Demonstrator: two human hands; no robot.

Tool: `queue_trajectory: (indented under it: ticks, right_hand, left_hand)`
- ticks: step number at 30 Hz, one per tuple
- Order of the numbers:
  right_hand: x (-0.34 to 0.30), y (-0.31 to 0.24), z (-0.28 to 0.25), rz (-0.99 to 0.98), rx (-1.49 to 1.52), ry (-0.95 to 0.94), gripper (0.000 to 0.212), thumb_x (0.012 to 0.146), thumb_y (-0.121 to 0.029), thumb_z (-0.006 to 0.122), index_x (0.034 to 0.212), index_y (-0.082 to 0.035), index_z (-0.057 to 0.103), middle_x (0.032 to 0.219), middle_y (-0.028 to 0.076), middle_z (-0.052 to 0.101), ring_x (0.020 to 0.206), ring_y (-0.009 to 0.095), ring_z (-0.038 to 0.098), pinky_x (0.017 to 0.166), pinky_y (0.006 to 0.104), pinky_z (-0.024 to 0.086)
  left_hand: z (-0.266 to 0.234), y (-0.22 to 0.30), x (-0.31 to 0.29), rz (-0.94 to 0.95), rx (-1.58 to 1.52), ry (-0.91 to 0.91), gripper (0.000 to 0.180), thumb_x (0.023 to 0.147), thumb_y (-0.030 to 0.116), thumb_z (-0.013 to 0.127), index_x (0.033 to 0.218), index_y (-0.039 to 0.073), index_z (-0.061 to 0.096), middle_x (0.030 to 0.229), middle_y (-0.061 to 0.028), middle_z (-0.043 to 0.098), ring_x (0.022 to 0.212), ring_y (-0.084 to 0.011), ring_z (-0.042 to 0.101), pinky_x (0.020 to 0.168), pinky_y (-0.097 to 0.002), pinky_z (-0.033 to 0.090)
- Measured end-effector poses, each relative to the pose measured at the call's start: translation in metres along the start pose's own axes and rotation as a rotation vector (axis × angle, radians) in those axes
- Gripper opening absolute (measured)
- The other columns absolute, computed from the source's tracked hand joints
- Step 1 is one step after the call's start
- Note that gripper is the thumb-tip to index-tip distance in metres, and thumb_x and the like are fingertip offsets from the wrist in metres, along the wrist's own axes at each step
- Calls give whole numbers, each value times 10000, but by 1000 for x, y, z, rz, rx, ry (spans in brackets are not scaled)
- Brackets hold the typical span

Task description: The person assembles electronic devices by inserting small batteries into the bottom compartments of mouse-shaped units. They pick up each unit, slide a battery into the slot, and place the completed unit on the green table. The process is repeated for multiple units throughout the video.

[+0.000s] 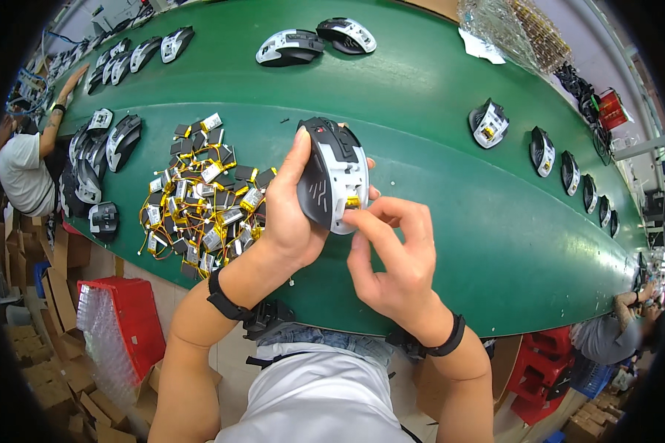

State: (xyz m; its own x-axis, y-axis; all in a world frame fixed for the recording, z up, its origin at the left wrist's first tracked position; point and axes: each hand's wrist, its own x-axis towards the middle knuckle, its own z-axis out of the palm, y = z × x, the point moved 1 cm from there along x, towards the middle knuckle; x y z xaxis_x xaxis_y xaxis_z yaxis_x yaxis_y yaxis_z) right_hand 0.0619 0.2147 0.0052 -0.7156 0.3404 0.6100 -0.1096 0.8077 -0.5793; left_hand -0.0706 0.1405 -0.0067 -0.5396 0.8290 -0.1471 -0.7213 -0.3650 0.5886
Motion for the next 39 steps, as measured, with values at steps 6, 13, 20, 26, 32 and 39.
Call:
queue_trajectory:
  ticks: [6,13,20,26,32,39]
  right_hand:
    - [8,11,-18,199,417,115,313,751,34,641,1060,-10,659,1010,134,620,880,238,608,713,324,505]
    - [7,52,0,144,186,-64,254,797,-89,675,1032,-9,623,1046,179,620,980,360,602,845,432,495]
    - [-16,7,30,-379,69,-607,592,785,-343,724,1329,-180,559,1391,123,464,1305,375,391,1059,505,375]
    - [-16,16,35,-310,-61,-539,353,793,-209,698,1131,-117,654,1283,56,573,1134,322,522,948,444,449]
    - [-8,32,23,-42,61,-289,184,786,-129,709,944,-72,634,951,81,613,920,274,609,746,369,516]
    - [15,71,1,127,170,118,103,807,-76,695,906,-49,683,870,118,704,791,281,668,703,381,536]
  left_hand:
    - [9,7,3,6,-10,-117,629,1022,529,272,1398,43,408,1209,-246,603,936,-341,672,807,-433,565]
    - [37,40,-2,-60,181,-83,565,1022,473,324,1294,21,525,1227,-293,596,1008,-419,661,886,-487,557]
    - [96,18,86,-120,761,-29,348,857,220,648,1104,-16,584,946,-102,671,756,-192,669,671,-357,559]
    - [45,-56,212,-208,1196,-4,468,845,259,669,1195,-41,593,1042,-179,656,970,-272,640,838,-431,517]
    - [65,-34,260,445,2336,-107,499,781,307,638,1193,24,633,1114,-275,619,1051,-415,597,916,-481,495]
    - [7,52,271,44,2279,331,858,800,492,652,1508,164,294,1496,-241,326,1328,-449,405,1085,-515,357]
